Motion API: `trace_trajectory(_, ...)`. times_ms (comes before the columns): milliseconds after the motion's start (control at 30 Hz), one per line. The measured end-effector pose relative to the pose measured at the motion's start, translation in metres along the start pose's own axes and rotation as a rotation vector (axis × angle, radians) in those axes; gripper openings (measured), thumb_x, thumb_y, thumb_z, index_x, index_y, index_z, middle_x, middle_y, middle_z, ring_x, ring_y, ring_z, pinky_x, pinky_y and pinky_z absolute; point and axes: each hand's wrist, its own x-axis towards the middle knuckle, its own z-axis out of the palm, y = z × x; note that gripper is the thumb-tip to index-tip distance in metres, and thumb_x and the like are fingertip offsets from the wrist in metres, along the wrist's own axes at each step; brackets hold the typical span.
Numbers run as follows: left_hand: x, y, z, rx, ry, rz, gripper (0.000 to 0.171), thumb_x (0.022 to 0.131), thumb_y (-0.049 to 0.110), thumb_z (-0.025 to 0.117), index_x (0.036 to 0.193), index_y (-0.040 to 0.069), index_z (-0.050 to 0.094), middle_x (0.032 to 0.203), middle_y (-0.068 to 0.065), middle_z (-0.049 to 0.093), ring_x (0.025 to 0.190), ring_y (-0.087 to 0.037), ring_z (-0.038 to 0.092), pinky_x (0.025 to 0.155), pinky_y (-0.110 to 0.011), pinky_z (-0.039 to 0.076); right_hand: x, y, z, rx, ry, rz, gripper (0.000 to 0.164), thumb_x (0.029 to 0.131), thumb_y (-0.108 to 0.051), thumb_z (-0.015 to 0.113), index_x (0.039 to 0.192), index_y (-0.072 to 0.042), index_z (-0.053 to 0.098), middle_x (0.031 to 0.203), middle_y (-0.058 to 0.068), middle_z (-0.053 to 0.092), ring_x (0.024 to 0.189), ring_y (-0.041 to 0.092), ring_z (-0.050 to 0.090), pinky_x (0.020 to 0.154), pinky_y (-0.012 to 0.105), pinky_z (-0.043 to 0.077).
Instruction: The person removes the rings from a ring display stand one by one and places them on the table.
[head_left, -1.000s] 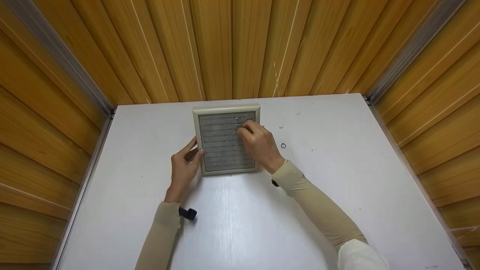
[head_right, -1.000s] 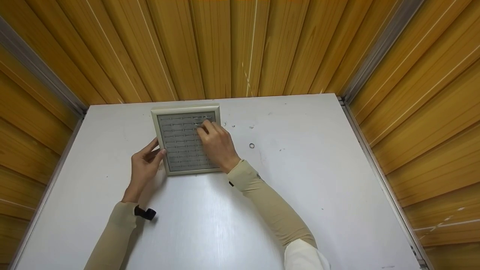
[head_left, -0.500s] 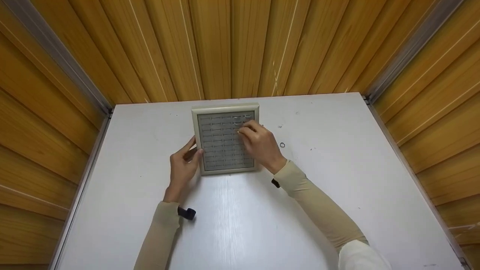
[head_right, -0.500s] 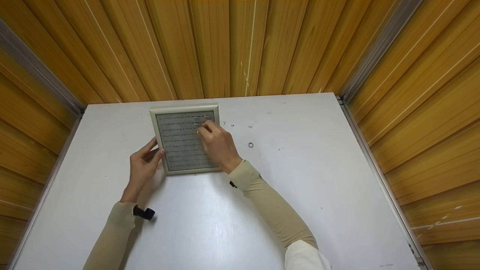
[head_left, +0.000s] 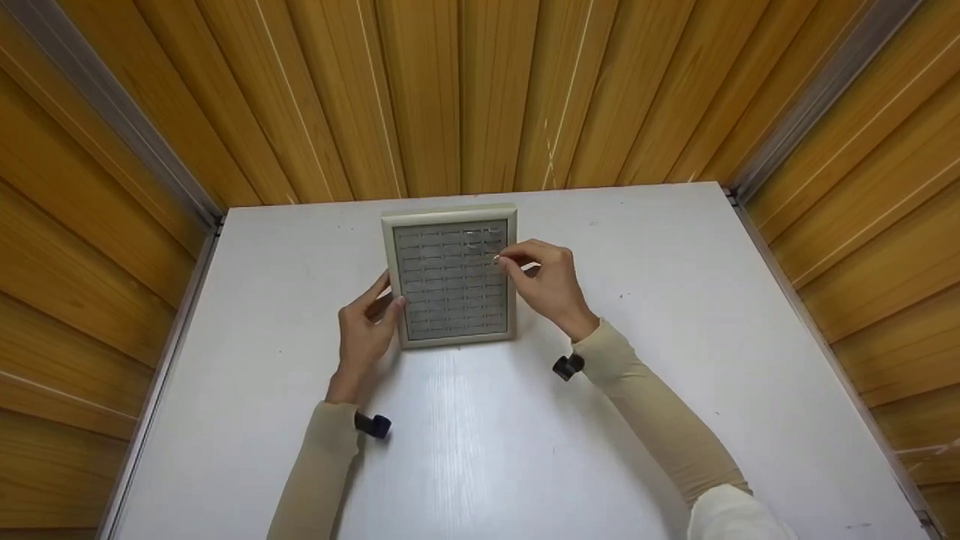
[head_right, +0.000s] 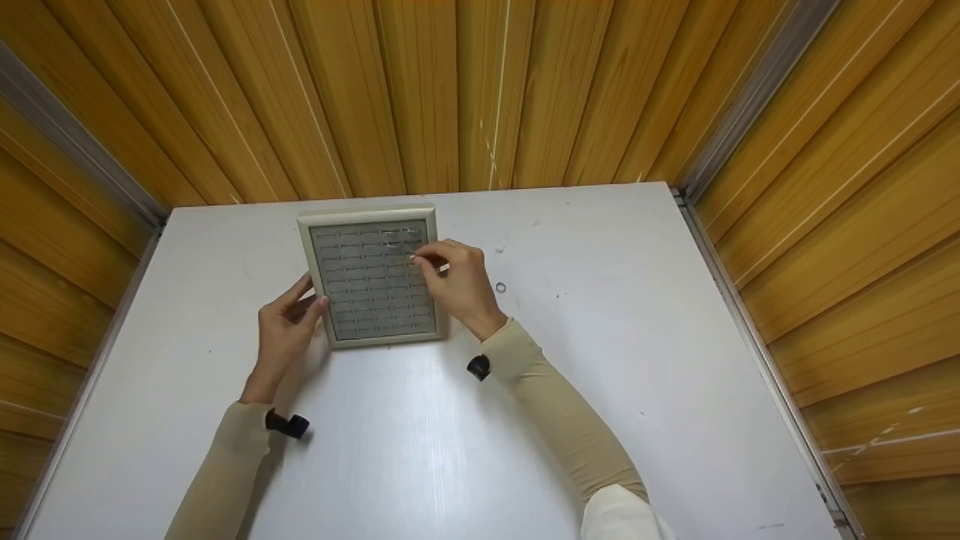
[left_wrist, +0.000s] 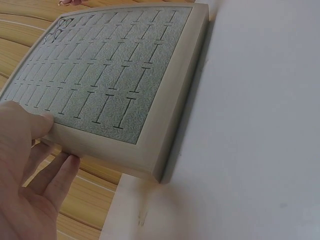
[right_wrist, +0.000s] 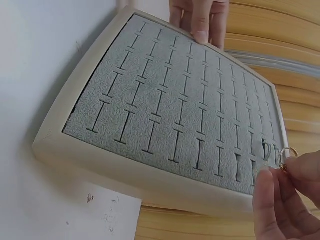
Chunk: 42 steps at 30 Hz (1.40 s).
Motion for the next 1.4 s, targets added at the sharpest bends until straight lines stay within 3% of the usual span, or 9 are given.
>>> trace_trajectory(200, 0.001, -0.009, -0.004, -0.01, -0.008, 0.028, 0.055, 0.101, 0.007, 0.075, 0.153, 0.018, 0.059, 0.152, -0.008, 0.064, 0.124, -0.029, 0.073, 0.104, -0.022, 0.061, -0.003, 0.008, -0.012, 0.066, 0.026, 0.085, 0.011, 0.099, -0.011, 0.078, 0.105, -0.004, 0.084, 0.096, 0.009, 0.081, 0.081, 0.023, 0.075, 0.063, 0.018, 0.065)
trace_trajectory(367, 0.0, -0.009, -0.005, -0.007, -0.021, 0.046, 0.055, 0.102, 0.012, 0.074, 0.154, 0.022, 0.059, 0.152, -0.005, 0.064, 0.124, -0.026, 0.073, 0.104, -0.021, 0.061, -0.005, 0.02, -0.021, 0.094, 0.038, 0.171, 0.011, 0.097, -0.006, 0.079, 0.104, 0.003, 0.082, 0.094, 0.02, 0.079, 0.08, 0.037, 0.074, 0.059, 0.012, 0.061)
trace_trajectory(533, -0.003, 0.012, -0.003, -0.001, -0.017, 0.009, 0.055, 0.102, 0.005, 0.072, 0.154, 0.013, 0.057, 0.152, -0.012, 0.063, 0.126, -0.033, 0.071, 0.104, -0.02, 0.06, -0.009, 0.036, -0.031, 0.122, 0.013, 0.287, 0.015, 0.098, -0.003, 0.076, 0.107, 0.009, 0.079, 0.1, 0.03, 0.076, 0.087, 0.048, 0.074, 0.06, 0.013, 0.062)
trace_trajectory(633, -0.005, 0.027, -0.004, 0.002, -0.017, -0.013, 0.055, 0.102, 0.002, 0.071, 0.154, 0.007, 0.056, 0.152, -0.016, 0.062, 0.128, -0.036, 0.07, 0.104, -0.02, 0.06, -0.012, 0.051, -0.037, 0.167, -0.008, 0.365, 0.018, 0.099, -0.01, 0.077, 0.109, 0.005, 0.079, 0.105, 0.03, 0.076, 0.089, 0.042, 0.076, 0.063, 0.018, 0.065)
trace_trajectory(733, -0.006, 0.026, -0.004, 0.007, -0.018, -0.017, 0.055, 0.102, 0.002, 0.071, 0.154, 0.008, 0.056, 0.153, -0.015, 0.061, 0.128, -0.036, 0.07, 0.104, -0.019, 0.059, -0.014, 0.06, -0.043, 0.21, -0.014, 0.441, 0.02, 0.099, -0.016, 0.079, 0.11, 0.001, 0.079, 0.108, 0.028, 0.075, 0.085, 0.028, 0.076, 0.065, 0.02, 0.066)
trace_trajectory(867, -0.006, 0.025, -0.004, -0.005, -0.017, -0.006, 0.054, 0.102, 0.002, 0.071, 0.153, 0.008, 0.056, 0.153, -0.015, 0.061, 0.127, -0.037, 0.07, 0.104, -0.02, 0.06, -0.016, 0.072, -0.049, 0.244, -0.012, 0.513, 0.025, 0.1, -0.016, 0.078, 0.113, 0.005, 0.076, 0.112, 0.029, 0.073, 0.084, 0.018, 0.075, 0.072, 0.025, 0.069)
trace_trajectory(1000, -0.006, 0.025, -0.004, -0.013, -0.018, 0.006, 0.054, 0.102, 0.001, 0.071, 0.153, 0.008, 0.057, 0.152, -0.015, 0.062, 0.126, -0.036, 0.071, 0.105, -0.024, 0.061, -0.019, 0.085, -0.054, 0.208, -0.011, 0.543, 0.029, 0.101, -0.018, 0.076, 0.116, 0.007, 0.075, 0.115, 0.03, 0.072, 0.09, 0.026, 0.077, 0.079, 0.031, 0.071)
trace_trajectory(1133, -0.006, 0.025, -0.004, -0.012, -0.022, -0.003, 0.055, 0.102, 0.001, 0.071, 0.154, 0.009, 0.057, 0.153, -0.014, 0.062, 0.127, -0.035, 0.071, 0.105, -0.024, 0.061, -0.023, 0.098, -0.057, 0.162, -0.002, 0.581, 0.027, 0.102, -0.019, 0.075, 0.116, 0.004, 0.076, 0.114, 0.026, 0.073, 0.097, 0.035, 0.077, 0.077, 0.028, 0.07)
trace_trajectory(1400, -0.006, 0.026, -0.004, -0.009, -0.021, -0.01, 0.056, 0.101, 0.0, 0.071, 0.154, 0.009, 0.056, 0.153, -0.017, 0.06, 0.128, -0.037, 0.07, 0.105, -0.02, 0.059, -0.03, 0.124, -0.062, 0.119, 0.01, 0.72, 0.023, 0.104, -0.018, 0.071, 0.117, 0.0, 0.075, 0.111, 0.017, 0.075, 0.093, 0.022, 0.076, 0.077, 0.025, 0.069)
